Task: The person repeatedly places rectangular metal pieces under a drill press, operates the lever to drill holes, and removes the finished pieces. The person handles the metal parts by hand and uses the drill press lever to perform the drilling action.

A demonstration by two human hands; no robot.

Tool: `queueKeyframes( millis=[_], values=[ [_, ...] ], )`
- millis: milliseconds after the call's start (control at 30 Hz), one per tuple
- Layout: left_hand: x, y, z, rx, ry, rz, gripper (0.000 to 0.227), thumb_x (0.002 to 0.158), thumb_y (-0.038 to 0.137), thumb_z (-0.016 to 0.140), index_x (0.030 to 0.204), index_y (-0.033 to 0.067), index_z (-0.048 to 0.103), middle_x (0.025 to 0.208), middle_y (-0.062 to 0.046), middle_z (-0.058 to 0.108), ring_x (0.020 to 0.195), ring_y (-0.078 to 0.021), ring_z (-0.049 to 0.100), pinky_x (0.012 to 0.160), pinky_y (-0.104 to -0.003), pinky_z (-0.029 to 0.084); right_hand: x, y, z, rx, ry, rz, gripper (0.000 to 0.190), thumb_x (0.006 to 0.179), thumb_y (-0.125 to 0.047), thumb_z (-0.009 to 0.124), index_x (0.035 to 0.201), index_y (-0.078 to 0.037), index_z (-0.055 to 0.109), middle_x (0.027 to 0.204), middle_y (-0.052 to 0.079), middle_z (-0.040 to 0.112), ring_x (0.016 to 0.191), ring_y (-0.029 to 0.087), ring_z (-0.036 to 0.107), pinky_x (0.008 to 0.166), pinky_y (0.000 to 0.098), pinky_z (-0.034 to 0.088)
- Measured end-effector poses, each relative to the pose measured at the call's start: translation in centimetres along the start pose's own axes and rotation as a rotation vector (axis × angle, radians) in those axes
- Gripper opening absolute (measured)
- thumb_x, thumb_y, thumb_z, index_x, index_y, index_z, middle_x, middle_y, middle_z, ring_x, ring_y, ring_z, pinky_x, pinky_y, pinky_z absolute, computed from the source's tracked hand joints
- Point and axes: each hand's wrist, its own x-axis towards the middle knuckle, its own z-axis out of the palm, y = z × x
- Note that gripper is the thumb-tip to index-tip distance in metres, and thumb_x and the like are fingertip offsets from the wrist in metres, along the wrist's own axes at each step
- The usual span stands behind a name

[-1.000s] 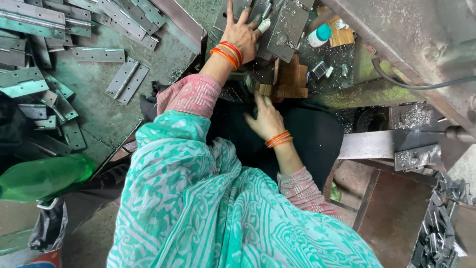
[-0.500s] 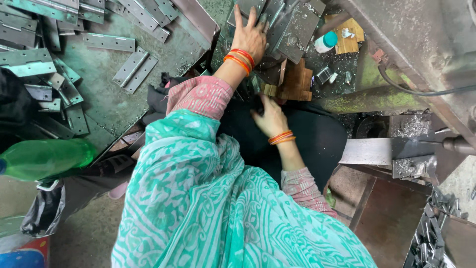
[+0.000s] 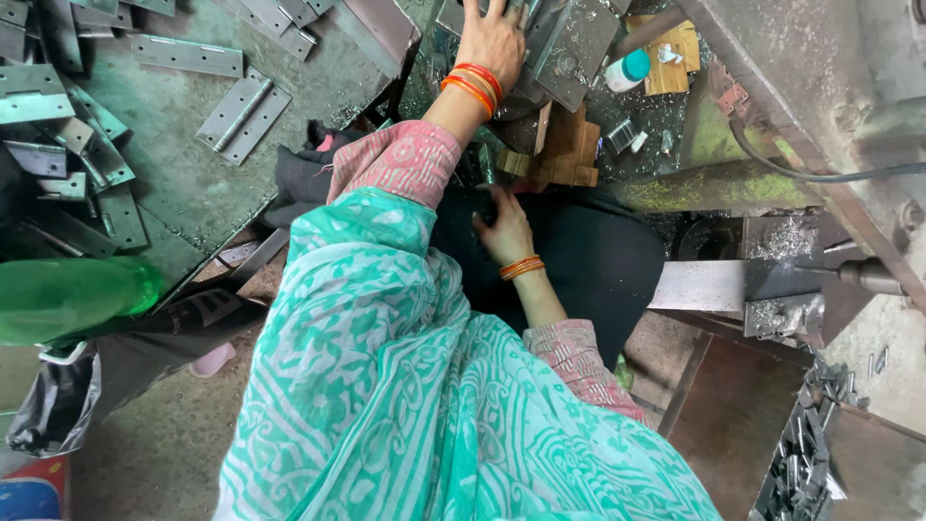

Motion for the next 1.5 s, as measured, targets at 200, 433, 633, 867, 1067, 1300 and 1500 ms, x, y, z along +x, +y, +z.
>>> queueKeyframes(
  millis=[200,433,633,867,1067,1300,1500],
  values=[
    [-1.2,0.2,-1.3,0.045,-0.089,0.038,0.033,0.093,0.027,0.058,0.118,0.0151,0.077,0.132,-0.008,0.064,0.143,-0.0406,0.032,0.108,-0.077,0.016,2.8,-0.5,-3.2,-0.065,-0.110,-0.031,0.054,0.084,-0.025,0.077,0.133,-0.011,0.060,0.115,0.023,0.069,0.110,0.042,0.066,0.095,0.0475,0.053],
    [-1.4,0.1,-0.7,0.001,-0.026,0.029,0.033,0.094,0.023,0.059,0.119,0.0120,0.077,0.130,-0.009,0.065,0.141,-0.0375,0.036,0.108,-0.077,0.019,2.3,0.6,-1.5,-0.169,-0.067,0.018,0.051,0.085,-0.027,0.076,0.132,-0.014,0.059,0.120,0.022,0.065,0.108,0.044,0.065,0.088,0.0498,0.054],
    [-1.2,-1.1,0.6,-0.086,-0.050,0.019,0.028,0.097,0.018,0.059,0.116,0.0104,0.078,0.137,-0.008,0.063,0.138,-0.0324,0.041,0.107,-0.068,0.028,-0.8,1.9,4.4,-0.035,0.002,0.073,0.053,0.085,-0.022,0.075,0.134,-0.025,0.057,0.117,0.015,0.064,0.106,0.041,0.066,0.086,0.0498,0.057],
    [-0.5,-0.3,0.4,-0.018,0.112,-0.010,0.024,0.080,0.021,0.060,0.096,0.0193,0.079,0.114,-0.001,0.068,0.120,-0.0256,0.053,0.092,-0.063,0.039,1.4,1.6,-0.3,-0.143,-0.084,0.007,0.062,0.081,-0.026,0.080,0.137,-0.016,0.055,0.119,0.021,0.064,0.107,0.045,0.064,0.086,0.0515,0.055],
    [2.4,1.0,3.4,-0.161,0.095,-0.046,0.019,0.086,0.017,0.061,0.091,0.0180,0.079,0.114,-0.002,0.069,0.112,-0.0249,0.060,0.089,-0.055,0.042,3.8,1.3,-3.1,-0.219,-0.120,-0.003,0.050,0.090,-0.030,0.078,0.134,-0.015,0.059,0.122,0.017,0.068,0.114,0.042,0.067,0.093,0.0484,0.056],
    [3.4,1.1,6.0,-0.141,0.108,-0.026,0.022,0.089,0.017,0.059,0.100,0.0131,0.078,0.099,-0.006,0.072,0.097,-0.0272,0.067,0.076,-0.048,0.048,-0.7,1.7,3.5,-0.002,0.061,0.013,0.051,0.084,-0.021,0.076,0.132,-0.024,0.060,0.122,0.014,0.063,0.108,0.040,0.068,0.086,0.0491,0.058],
    [0.3,0.5,2.2,0.039,0.132,0.036,0.027,0.077,0.024,0.058,0.094,0.0205,0.078,0.116,0.002,0.070,0.119,-0.0215,0.061,0.092,-0.060,0.043,0.6,0.8,0.7,-0.064,-0.071,0.111,0.058,0.077,-0.021,0.079,0.132,-0.020,0.060,0.124,0.021,0.062,0.105,0.044,0.064,0.083,0.0504,0.054]
  ],
)
